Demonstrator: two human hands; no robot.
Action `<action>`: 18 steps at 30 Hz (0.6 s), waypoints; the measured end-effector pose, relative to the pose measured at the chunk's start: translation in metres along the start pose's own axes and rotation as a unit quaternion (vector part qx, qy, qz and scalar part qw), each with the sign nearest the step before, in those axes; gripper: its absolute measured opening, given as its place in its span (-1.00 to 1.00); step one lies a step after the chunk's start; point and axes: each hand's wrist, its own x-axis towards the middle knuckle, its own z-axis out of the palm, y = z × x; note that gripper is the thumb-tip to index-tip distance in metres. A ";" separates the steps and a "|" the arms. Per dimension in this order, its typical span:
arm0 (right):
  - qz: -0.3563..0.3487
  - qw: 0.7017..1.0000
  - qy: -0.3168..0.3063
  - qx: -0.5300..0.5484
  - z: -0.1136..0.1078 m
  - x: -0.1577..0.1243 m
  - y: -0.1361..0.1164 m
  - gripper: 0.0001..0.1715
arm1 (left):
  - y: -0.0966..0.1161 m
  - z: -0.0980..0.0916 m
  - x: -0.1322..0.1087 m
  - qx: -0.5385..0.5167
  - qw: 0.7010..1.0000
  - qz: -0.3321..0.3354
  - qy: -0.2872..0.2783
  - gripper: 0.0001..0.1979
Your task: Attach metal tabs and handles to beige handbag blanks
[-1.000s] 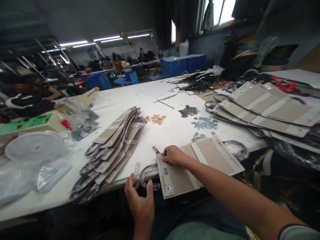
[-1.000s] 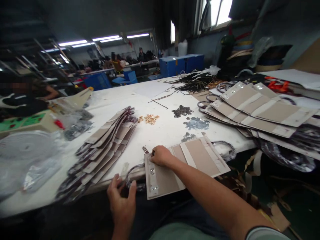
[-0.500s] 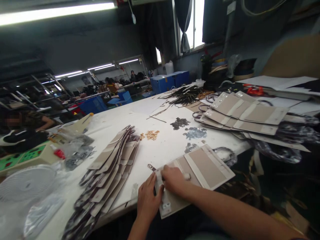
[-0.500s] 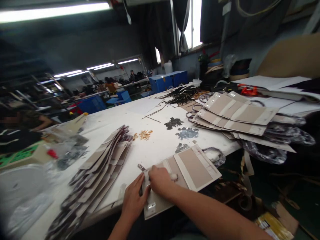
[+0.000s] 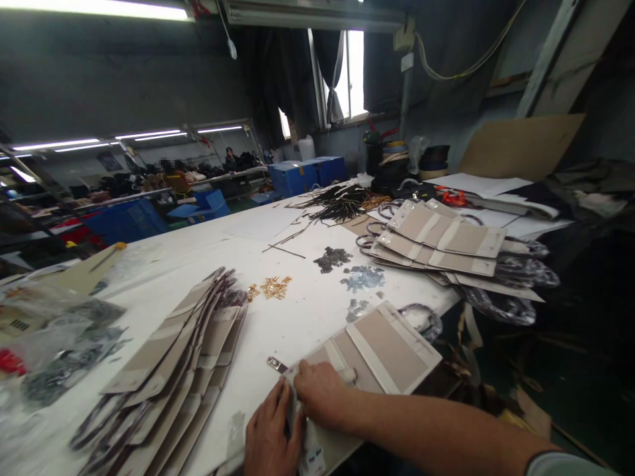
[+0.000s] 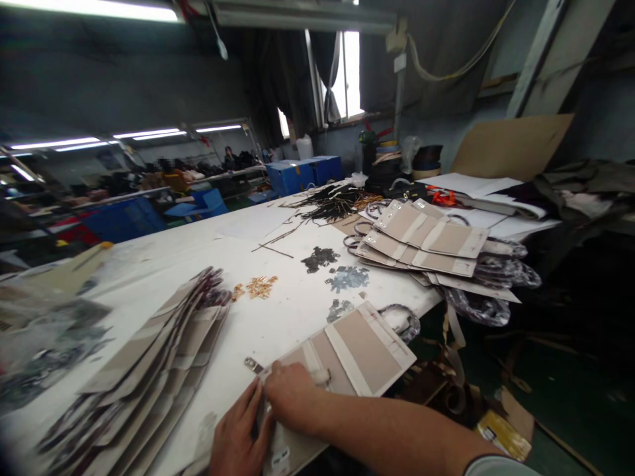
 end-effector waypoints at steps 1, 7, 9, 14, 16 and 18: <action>-0.012 1.000 0.005 -0.003 0.002 0.002 0.002 -0.70 | 0.000 0.000 0.000 0.000 1.000 0.003 -0.001 -0.49; -0.068 0.996 0.036 -0.037 0.009 0.012 0.005 -0.75 | 0.003 -0.003 0.002 0.011 1.000 0.005 -0.007 -0.49; -0.078 0.996 0.010 -0.044 -0.001 0.015 0.004 -0.75 | 0.003 -0.004 0.002 0.020 1.000 0.006 -0.017 -0.48; 0.083 0.996 -0.025 0.022 -0.052 0.020 0.047 -0.69 | -0.005 -0.001 -0.002 0.020 0.999 0.016 -0.025 -0.44; 0.164 0.986 0.007 0.025 -0.076 0.018 0.090 -0.70 | -0.009 0.004 -0.004 0.015 1.000 0.013 -0.015 -0.44; 0.241 0.970 0.028 0.007 -0.095 0.014 0.141 -0.69 | -0.011 0.009 -0.006 0.010 1.000 0.009 -0.002 -0.44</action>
